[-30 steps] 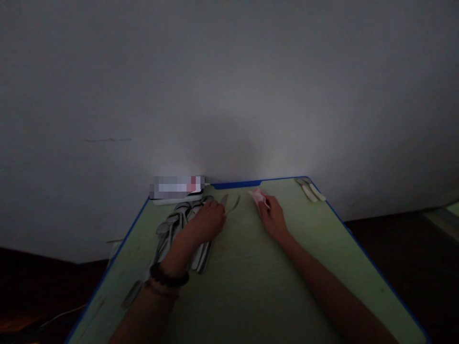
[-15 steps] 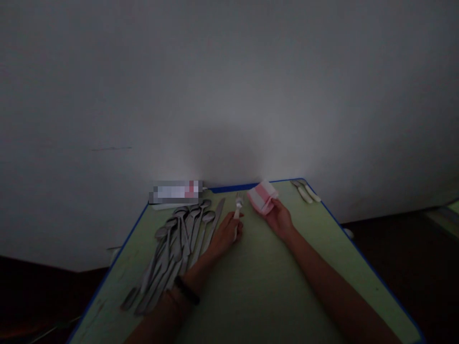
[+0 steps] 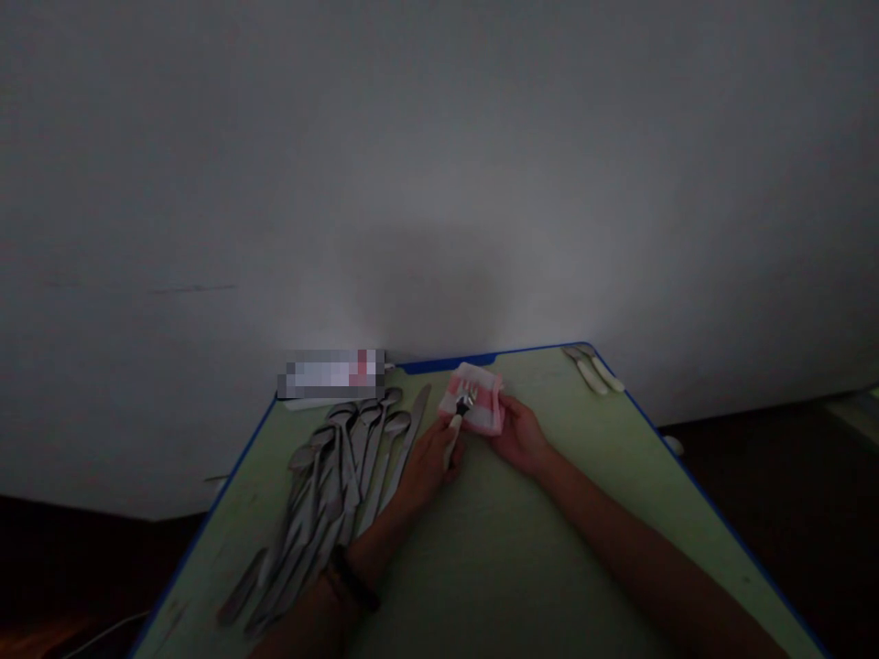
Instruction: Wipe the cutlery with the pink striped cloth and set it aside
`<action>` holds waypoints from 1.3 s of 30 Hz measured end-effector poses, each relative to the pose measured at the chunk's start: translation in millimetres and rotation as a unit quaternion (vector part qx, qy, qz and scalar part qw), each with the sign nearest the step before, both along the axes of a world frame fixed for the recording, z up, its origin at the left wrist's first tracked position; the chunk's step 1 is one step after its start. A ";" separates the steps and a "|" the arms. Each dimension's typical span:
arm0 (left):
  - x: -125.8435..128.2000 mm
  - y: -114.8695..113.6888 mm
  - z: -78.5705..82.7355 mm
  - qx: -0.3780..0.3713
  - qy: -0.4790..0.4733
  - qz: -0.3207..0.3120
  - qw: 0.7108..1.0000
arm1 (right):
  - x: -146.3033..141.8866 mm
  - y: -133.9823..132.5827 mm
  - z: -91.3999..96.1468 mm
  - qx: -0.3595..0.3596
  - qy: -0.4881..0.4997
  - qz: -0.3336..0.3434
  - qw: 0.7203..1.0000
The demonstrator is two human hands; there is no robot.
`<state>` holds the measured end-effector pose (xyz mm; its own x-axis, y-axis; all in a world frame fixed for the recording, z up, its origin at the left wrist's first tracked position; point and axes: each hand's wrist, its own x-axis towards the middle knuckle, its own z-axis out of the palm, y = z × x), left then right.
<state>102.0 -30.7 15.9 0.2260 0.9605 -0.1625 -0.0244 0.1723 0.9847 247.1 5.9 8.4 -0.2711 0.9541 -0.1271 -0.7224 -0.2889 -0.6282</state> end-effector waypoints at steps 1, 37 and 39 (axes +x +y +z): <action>-0.6 0.3 -0.7 -0.003 -0.002 0.002 1.000 | 0.2 0.9 0.1 -0.003 0.001 -0.009 1.000; 2.3 -11.5 3.5 -0.004 -0.067 0.060 0.996 | 6.5 7.9 -1.5 -0.097 0.091 -0.016 0.991; 3.1 -10.1 1.8 0.008 -0.060 0.068 0.996 | 7.5 9.2 -2.3 -0.100 0.092 -0.021 0.990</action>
